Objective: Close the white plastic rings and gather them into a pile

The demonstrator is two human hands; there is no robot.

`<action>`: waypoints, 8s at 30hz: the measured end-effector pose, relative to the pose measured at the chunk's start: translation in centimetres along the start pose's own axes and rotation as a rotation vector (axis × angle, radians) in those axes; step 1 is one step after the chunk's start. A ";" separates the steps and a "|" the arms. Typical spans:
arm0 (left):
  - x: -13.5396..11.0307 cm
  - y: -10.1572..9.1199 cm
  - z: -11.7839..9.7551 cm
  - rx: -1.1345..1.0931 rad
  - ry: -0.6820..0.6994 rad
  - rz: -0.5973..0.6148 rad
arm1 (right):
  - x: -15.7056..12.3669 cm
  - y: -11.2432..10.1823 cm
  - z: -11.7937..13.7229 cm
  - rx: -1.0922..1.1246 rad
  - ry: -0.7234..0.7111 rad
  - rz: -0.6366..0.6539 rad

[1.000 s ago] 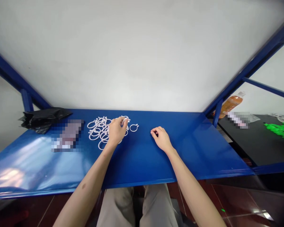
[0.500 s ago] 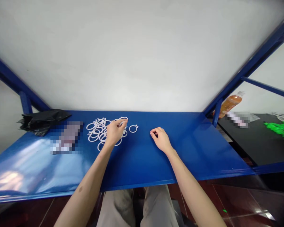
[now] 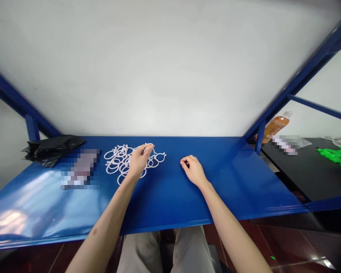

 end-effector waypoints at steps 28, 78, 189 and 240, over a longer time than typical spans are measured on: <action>-4.8 5.3 2.1 -0.406 -0.249 0.069 | -1.2 -0.4 4.0 0.274 -0.061 -0.106; -3.2 2.3 3.9 0.933 0.577 0.366 | -0.2 -0.8 -6.5 -0.221 0.371 -0.389; -2.1 0.4 0.5 1.058 0.430 0.191 | 0.4 -1.7 -2.1 -0.157 0.159 -0.436; -3.7 3.0 1.6 0.929 0.537 0.645 | 0.2 -0.2 1.8 0.173 -0.118 -0.102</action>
Point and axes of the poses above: each hand's wrist, its own x-axis towards the middle knuckle, its own y-axis out of the palm, z = x × y, the point moved 1 cm from there along x, towards the middle knuckle, and after that the axes turned 15 degrees about -x, right-handed, at the moved point
